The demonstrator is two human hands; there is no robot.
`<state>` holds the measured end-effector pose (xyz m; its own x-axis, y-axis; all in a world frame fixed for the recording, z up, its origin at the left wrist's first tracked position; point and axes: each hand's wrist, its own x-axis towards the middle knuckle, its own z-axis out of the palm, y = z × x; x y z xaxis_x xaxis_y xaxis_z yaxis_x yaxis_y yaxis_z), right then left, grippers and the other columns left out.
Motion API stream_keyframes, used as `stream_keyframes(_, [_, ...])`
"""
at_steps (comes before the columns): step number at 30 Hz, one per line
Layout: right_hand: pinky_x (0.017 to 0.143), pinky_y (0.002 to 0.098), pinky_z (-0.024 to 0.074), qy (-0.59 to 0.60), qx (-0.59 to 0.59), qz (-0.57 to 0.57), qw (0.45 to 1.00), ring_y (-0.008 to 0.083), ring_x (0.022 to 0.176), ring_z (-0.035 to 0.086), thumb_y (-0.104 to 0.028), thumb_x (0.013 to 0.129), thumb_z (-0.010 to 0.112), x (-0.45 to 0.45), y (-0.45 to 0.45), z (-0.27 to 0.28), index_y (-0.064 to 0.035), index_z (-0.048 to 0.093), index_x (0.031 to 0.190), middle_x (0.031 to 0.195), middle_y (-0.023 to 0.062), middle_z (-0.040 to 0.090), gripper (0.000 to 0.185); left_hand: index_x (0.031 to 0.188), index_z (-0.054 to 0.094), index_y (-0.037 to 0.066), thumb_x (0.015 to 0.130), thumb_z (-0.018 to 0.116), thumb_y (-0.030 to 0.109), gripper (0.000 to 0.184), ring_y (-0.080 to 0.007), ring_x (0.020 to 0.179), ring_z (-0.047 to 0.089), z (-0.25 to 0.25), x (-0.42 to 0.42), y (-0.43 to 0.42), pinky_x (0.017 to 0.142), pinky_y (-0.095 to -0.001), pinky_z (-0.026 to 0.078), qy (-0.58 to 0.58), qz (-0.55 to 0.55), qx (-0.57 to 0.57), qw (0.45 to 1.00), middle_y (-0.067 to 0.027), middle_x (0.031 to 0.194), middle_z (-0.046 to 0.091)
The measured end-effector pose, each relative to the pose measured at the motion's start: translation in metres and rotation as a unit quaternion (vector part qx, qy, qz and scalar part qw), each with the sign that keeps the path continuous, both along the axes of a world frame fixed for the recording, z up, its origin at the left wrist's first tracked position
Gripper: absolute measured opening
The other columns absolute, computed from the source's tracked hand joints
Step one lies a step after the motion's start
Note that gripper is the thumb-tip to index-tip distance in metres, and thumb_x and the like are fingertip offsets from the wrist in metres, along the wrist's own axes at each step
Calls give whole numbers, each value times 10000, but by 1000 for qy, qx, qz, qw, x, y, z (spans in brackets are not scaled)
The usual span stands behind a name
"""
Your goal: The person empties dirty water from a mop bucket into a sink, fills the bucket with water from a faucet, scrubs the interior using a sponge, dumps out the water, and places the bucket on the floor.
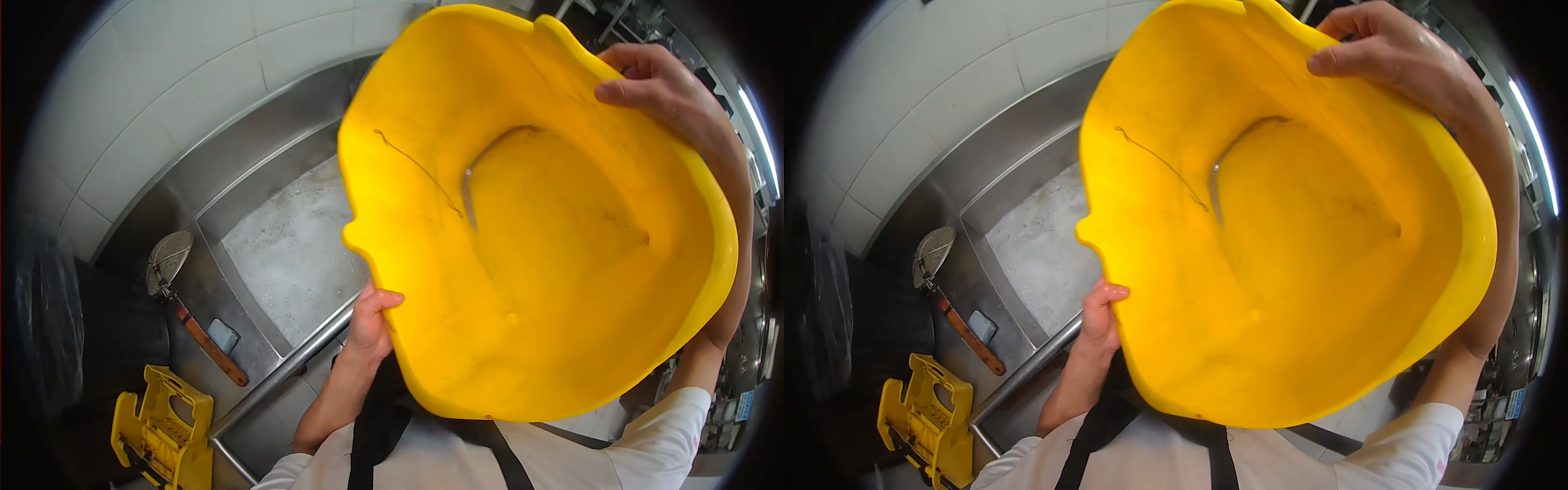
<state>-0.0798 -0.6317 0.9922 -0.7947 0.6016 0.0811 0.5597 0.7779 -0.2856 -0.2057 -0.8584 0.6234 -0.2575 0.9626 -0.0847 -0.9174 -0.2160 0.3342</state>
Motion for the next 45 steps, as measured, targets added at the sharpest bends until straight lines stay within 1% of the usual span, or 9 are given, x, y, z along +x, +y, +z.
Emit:
stream_keyframes(4, [856,338,489,-33,-19,58,998,200,922,613,-296,995,445,-37,-10,25,-125,612,1133,1041,79,640,275,1377,418,-10,755,561,24,639,-299,1143,593,28,-41,-38,1021,-413,479,63,80,12,995,-154,1246,578])
stream_keyframes(8, [707,269,522,-1,161,49,986,142,802,664,-343,849,703,-64,-21,-5,1,645,1136,898,93,678,452,1357,452,-28,742,532,33,624,-313,1139,607,50,-91,-72,1001,-393,493,189,223,-31,956,-166,1258,596])
stream_keyframes(14, [750,392,535,146,27,80,986,291,840,686,-294,807,738,-106,7,-120,56,655,1018,932,212,687,417,1192,578,-45,734,521,32,468,-240,897,675,100,-247,-101,815,-341,550,454,217,-162,849,-127,1036,675])
stream_keyframes(20, [827,424,513,337,-174,-60,923,368,935,664,-267,782,702,-142,-26,-269,54,621,1007,976,244,673,400,1096,609,-40,709,547,41,401,-221,821,662,142,-328,-89,783,-303,536,622,129,-331,698,-120,922,677])
stream_keyframes(26, [839,445,513,378,-293,-169,862,393,945,666,-285,816,663,-144,-74,-387,46,556,1117,996,248,680,460,1054,597,-4,670,598,-4,384,-226,833,657,78,-379,-38,801,-301,532,729,112,-366,567,-104,943,669])
stream_keyframes(28, [840,449,515,332,-324,-217,859,395,953,669,-291,829,653,-137,-87,-397,43,533,1157,1009,250,681,483,1083,582,-7,681,625,-8,404,-223,876,647,53,-399,-17,855,-308,513,711,45,-326,622,-123,985,649])
stream_keyframes(36, [779,404,544,317,-382,-232,836,349,875,696,-260,908,620,-143,-87,-430,45,424,1241,973,229,689,492,944,639,-52,724,675,19,234,-218,921,609,-59,-426,15,815,-306,486,761,75,-326,555,-73,976,582])
stream_keyframes(39, [660,413,523,258,-375,-159,876,321,715,649,-308,919,653,-145,-77,-451,50,446,1210,851,182,637,505,920,643,-52,734,702,33,213,-216,908,609,-104,-461,19,814,-301,485,769,105,-346,527,-69,963,575])
stream_keyframes(45, [748,330,517,317,-268,30,909,237,851,639,-228,932,648,-134,83,-501,-36,662,1035,960,130,640,217,921,641,-52,788,753,75,215,-239,882,597,-111,-506,43,825,-334,482,744,144,-420,499,-94,959,579])
